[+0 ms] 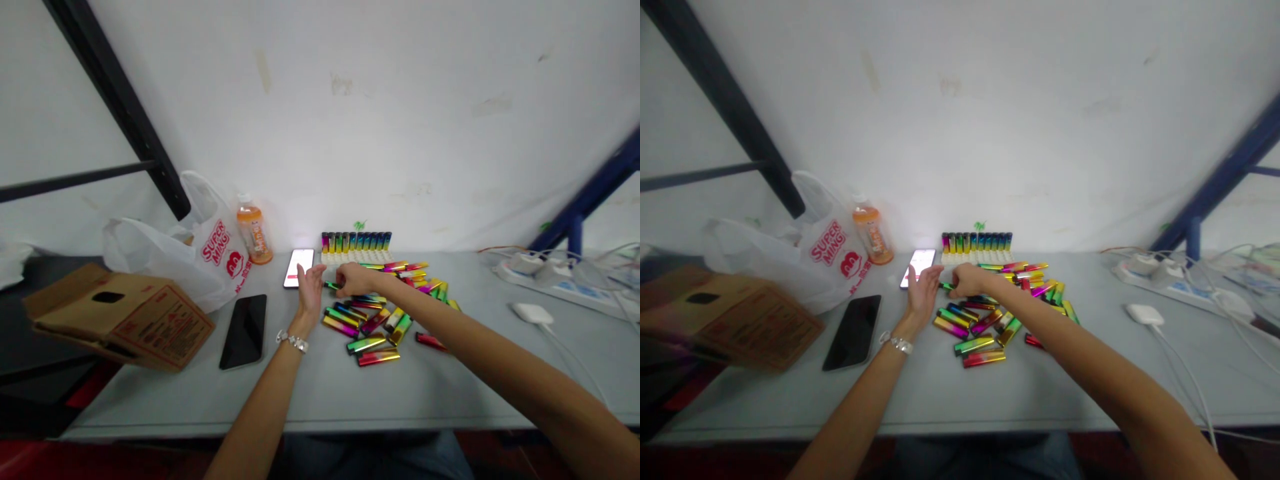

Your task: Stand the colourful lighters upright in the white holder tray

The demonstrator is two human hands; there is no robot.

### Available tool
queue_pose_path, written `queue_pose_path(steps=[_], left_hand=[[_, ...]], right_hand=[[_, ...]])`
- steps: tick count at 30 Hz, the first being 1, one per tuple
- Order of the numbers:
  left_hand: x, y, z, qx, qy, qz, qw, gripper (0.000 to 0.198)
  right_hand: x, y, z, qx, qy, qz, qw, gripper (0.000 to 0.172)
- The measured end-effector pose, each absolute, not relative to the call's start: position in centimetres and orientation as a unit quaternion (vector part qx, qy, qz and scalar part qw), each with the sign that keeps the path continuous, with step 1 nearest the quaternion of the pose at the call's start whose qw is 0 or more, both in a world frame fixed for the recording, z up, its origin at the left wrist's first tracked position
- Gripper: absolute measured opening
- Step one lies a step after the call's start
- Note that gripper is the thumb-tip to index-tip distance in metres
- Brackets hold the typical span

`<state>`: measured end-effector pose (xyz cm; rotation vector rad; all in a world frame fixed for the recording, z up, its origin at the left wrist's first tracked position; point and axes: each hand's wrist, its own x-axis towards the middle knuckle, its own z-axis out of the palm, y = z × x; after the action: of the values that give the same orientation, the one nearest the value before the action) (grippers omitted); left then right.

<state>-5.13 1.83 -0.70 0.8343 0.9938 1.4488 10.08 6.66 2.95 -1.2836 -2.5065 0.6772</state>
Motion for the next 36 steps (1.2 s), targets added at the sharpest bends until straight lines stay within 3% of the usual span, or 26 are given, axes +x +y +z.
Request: queue_pose_path(steps=[5,8,14,18,23,33,36], left_hand=[[-4.9,2.1,-0.7,0.338,0.420,0.613,0.577,0.063],[-4.6,2.3,-0.9,0.359,0.430,0.596,0.574,0.061],[-3.9,2.1,-1.4,0.462,0.463,0.553,0.516,0.049],[-3.5,1.2,-1.3,0.589,0.452,0.516,0.428,0.033],[-2.8,0.1,-1.1,0.690,0.440,0.456,0.349,0.015],[-2.7,-0.2,-0.8,0.711,0.444,0.440,0.323,0.013],[-2.7,-0.1,-0.9,0.729,0.449,0.424,0.296,0.012]], right_hand=[[11.7,6.3,3.6,-0.459,-0.800,0.256,0.289,0.016],[12.5,4.7,4.1,-0.429,-0.734,0.369,0.375,0.029],[13.2,0.7,4.0,-0.374,-0.506,0.582,0.515,0.041],[13.6,-0.3,3.4,-0.386,-0.429,0.618,0.533,0.047],[13.4,-0.4,2.1,-0.457,-0.420,0.564,0.545,0.048],[12.8,-1.0,1.1,-0.470,-0.495,0.486,0.546,0.053],[12.7,-0.9,0.6,-0.502,-0.543,0.394,0.546,0.051]])
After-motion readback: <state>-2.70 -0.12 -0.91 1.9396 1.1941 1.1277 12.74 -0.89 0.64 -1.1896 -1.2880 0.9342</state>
